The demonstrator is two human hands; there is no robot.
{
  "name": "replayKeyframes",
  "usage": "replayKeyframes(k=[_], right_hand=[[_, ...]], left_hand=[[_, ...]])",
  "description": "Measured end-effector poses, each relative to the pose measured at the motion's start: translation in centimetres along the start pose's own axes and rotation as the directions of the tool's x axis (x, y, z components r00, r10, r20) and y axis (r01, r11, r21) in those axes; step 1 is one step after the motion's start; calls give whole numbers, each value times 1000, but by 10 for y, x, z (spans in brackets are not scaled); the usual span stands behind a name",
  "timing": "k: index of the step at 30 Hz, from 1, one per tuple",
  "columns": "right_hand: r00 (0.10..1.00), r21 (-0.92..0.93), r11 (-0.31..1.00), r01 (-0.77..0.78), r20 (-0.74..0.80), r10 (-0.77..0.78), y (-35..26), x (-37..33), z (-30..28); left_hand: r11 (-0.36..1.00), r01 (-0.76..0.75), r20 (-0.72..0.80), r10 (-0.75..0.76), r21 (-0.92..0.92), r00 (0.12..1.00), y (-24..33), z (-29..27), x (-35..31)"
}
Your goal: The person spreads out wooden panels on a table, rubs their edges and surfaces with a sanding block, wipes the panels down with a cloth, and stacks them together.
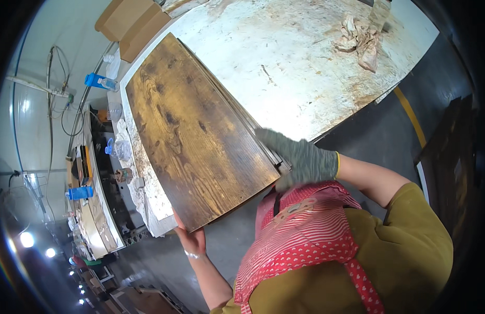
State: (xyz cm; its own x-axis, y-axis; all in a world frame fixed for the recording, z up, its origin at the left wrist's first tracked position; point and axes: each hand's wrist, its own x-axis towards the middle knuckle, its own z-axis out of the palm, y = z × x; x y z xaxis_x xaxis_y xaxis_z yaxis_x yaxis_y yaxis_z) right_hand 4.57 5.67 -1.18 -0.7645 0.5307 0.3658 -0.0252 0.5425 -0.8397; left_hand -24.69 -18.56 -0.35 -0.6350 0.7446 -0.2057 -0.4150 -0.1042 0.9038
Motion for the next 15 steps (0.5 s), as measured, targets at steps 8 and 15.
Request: replayKeyframes(k=[8,15], right_hand=[[988,86,984,-155,-1,155,-15,5,19],[945,356,881,-313,22,327,10,-19,18]], left_hand=[[758,-108,-112,233,643,966,-12,0,-8],[566,-59,23,71,822,997,-48,-41,-19]])
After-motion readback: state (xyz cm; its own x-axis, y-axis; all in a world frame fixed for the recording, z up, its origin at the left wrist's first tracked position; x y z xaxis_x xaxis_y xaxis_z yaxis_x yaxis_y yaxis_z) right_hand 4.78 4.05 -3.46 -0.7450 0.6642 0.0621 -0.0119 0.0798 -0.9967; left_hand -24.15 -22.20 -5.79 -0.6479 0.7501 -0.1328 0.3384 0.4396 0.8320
